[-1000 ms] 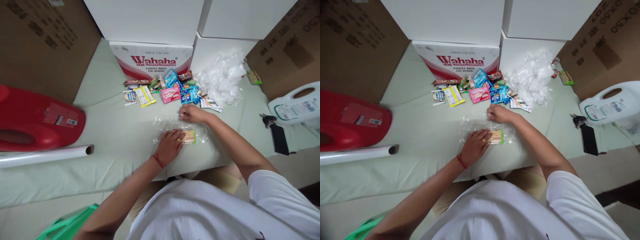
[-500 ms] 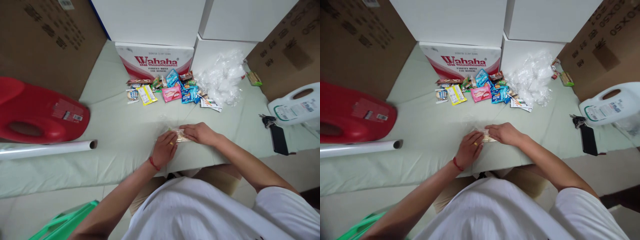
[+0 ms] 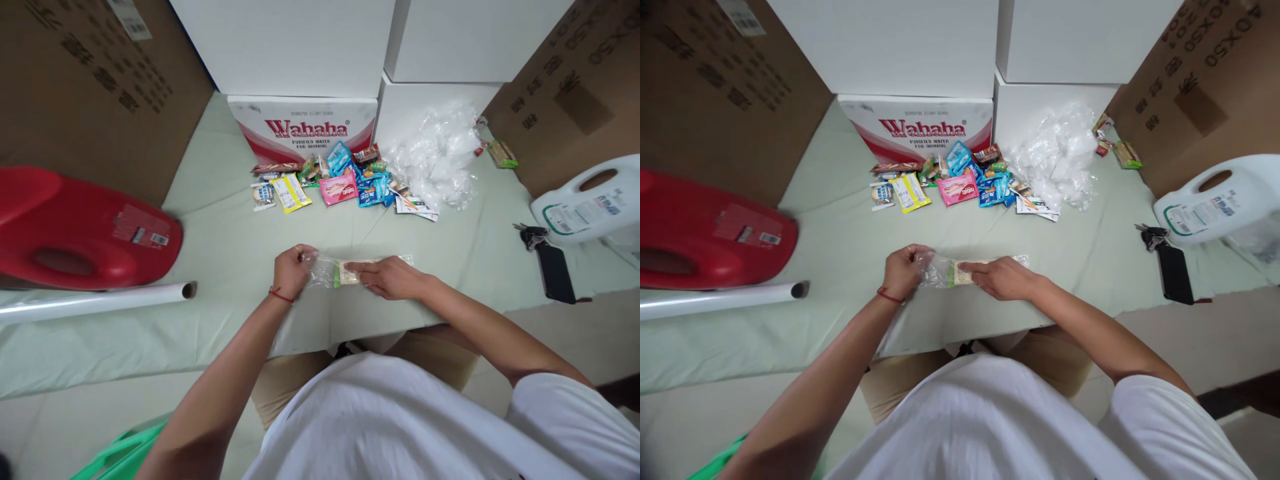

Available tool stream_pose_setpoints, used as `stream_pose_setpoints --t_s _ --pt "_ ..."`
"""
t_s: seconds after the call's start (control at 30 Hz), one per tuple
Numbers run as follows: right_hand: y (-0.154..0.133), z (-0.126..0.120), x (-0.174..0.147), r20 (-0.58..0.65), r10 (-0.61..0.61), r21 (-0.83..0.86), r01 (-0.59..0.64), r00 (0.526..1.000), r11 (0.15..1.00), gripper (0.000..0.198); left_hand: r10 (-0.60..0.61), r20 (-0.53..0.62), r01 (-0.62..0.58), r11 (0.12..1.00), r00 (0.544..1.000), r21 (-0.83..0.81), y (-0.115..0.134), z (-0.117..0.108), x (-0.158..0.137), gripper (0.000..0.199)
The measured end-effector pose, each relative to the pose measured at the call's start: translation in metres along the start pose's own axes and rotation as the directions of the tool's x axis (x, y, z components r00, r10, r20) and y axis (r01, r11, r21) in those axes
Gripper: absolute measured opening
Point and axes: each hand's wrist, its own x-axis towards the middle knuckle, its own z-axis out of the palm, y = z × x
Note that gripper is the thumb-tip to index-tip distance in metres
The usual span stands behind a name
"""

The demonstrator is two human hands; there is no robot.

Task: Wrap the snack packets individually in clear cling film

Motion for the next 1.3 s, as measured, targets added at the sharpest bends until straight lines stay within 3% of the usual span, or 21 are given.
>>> stream_pose_setpoints --t_s 0.1,0.2,0.27,0.33,0.43,0.5,0.6,0.73,0.83,0.93,1.03,1.13,1.2,1.3 --pt "0.001 -0.001 -0.001 0.003 -0.058 0.044 0.058 0.998 0.997 0.027 -0.093 0.039 0.099 0.980 0.995 -0.170 0.002 -0.014 0.006 0.035" --pt "0.001 -0.002 -0.002 0.009 -0.068 0.067 0.067 0.998 0.995 0.035 -0.169 0.073 0.184 0.896 0.983 -0.404 0.009 -0.024 0.007 0.041" --pt "0.000 -0.002 -0.001 0.002 -0.061 0.078 0.061 0.998 0.995 0.040 -0.241 0.075 0.248 0.846 0.968 -0.471 0.017 -0.026 0.004 0.046" --pt "0.000 -0.001 -0.001 -0.008 -0.058 0.090 0.058 0.998 0.994 0.040 -0.265 0.029 0.257 0.894 0.964 -0.367 0.024 -0.024 0.000 0.056" --pt "-0.001 0.002 -0.004 -0.021 -0.044 0.109 0.046 0.999 0.993 0.039 -0.150 -0.019 0.150 0.989 0.989 0.015 0.028 -0.016 -0.007 0.074" --pt "-0.001 0.005 -0.009 -0.039 -0.040 0.142 0.045 0.998 0.989 0.036 -0.108 0.070 0.096 0.982 0.992 0.164 0.025 -0.013 -0.010 0.061" --pt "0.000 0.010 -0.021 -0.105 -0.041 0.276 0.068 0.994 0.959 0.030 -0.126 0.199 0.096 0.983 0.972 0.156 0.018 -0.013 -0.013 0.027" --pt "-0.004 0.022 -0.028 -0.215 0.079 0.426 0.020 0.973 0.905 0.032 -0.068 0.132 0.062 0.997 0.989 0.049 0.014 -0.015 -0.017 0.025" --pt "-0.013 0.033 -0.023 -0.199 0.247 0.324 -0.174 0.948 0.930 0.041 -0.073 0.071 0.077 0.996 0.995 -0.055 0.017 -0.014 -0.022 0.027" --pt "-0.023 0.038 -0.012 -0.074 0.347 0.153 -0.333 0.935 0.930 0.046 -0.112 0.027 0.114 0.985 0.993 -0.132 0.027 -0.012 -0.028 0.030" --pt "-0.028 0.036 -0.002 0.000 0.394 0.083 -0.392 0.919 0.916 0.045 -0.085 0.040 0.090 0.988 0.996 -0.128 0.043 -0.001 -0.035 0.029" --pt "-0.030 0.033 0.003 0.011 0.395 0.079 -0.395 0.919 0.915 0.042 -0.047 0.127 0.060 0.993 0.991 -0.102 0.058 0.021 -0.042 0.020" --pt "-0.029 0.033 0.005 0.006 0.390 0.079 -0.389 0.921 0.918 0.038 0.023 0.157 -0.022 1.000 0.987 -0.006 0.062 0.039 -0.049 0.013" --pt "-0.024 0.035 0.000 -0.044 0.345 0.154 -0.335 0.938 0.930 0.031 0.242 0.136 -0.269 0.934 0.961 0.235 0.056 0.061 -0.064 0.019"
